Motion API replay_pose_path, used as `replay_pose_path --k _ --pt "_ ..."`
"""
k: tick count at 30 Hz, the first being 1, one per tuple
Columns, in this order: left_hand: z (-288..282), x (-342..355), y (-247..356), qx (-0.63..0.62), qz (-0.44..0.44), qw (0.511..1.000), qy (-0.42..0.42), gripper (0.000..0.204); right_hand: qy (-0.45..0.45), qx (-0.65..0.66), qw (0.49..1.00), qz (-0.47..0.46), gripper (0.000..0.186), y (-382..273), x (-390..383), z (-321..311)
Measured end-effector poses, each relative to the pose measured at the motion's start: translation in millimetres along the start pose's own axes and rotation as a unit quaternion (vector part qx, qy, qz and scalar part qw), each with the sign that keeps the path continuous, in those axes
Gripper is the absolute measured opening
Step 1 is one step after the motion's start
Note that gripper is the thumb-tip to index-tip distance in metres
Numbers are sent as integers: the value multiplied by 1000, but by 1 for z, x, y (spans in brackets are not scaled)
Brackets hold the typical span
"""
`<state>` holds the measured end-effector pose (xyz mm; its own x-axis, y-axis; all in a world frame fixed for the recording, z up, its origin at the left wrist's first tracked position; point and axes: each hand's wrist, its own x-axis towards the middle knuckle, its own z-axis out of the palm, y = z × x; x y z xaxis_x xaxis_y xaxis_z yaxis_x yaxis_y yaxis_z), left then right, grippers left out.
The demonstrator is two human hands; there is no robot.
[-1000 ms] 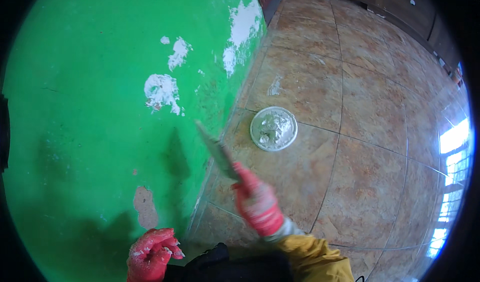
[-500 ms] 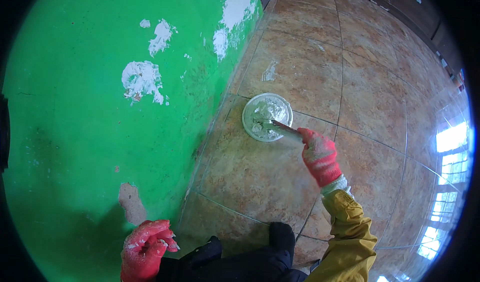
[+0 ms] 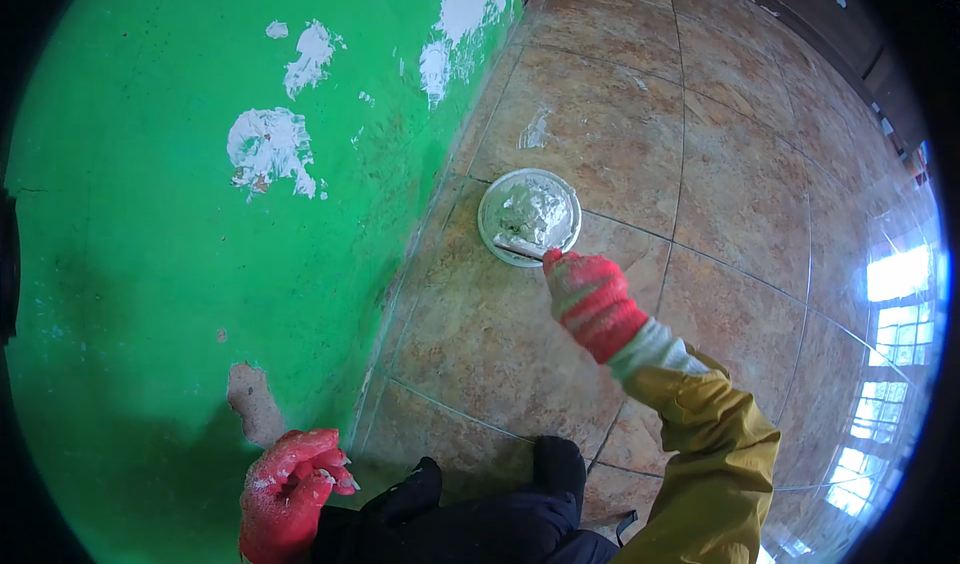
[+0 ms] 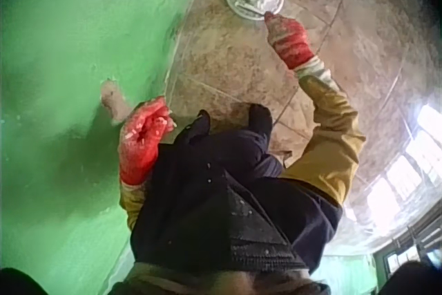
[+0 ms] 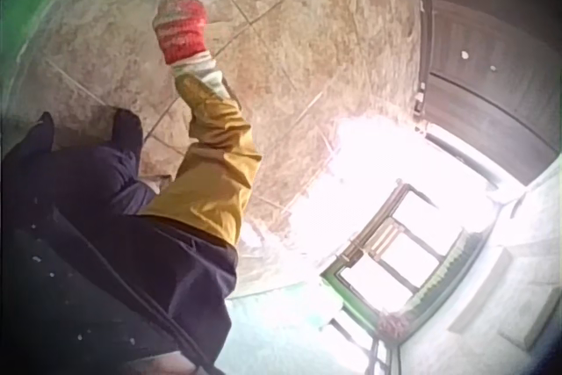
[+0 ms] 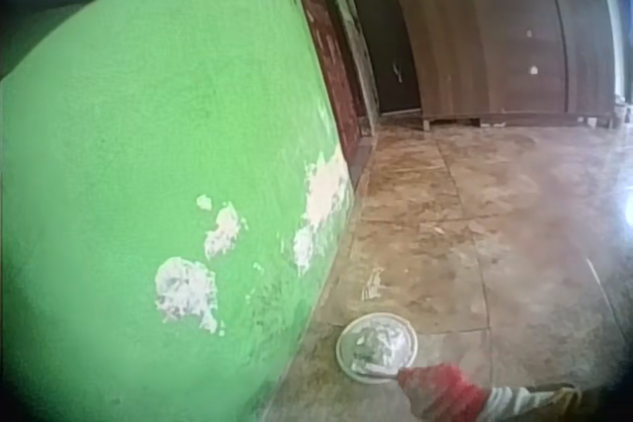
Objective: The person repairs a green wall by scooping putty from a round container with a putty knife and spreading it over damaged spots on the wall.
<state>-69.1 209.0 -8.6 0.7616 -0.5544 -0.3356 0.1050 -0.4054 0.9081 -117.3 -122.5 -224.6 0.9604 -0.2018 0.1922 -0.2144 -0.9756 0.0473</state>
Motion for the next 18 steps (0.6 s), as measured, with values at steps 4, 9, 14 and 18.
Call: replay_pose_path --k 4,9,14,18 --pt "-2 1 -3 -32 8 999 0 31 16 82 997 -1 17 15 13 9" --pt "-4 1 -6 -28 13 1000 -4 33 -123 232 951 166 22 42 36 -20" --pt "1 2 -3 -30 -9 999 -2 33 -160 386 876 241 29 77 37 -7" --pt "4 7 -3 -7 -3 1000 -7 33 -169 436 835 292 31 97 24 18"
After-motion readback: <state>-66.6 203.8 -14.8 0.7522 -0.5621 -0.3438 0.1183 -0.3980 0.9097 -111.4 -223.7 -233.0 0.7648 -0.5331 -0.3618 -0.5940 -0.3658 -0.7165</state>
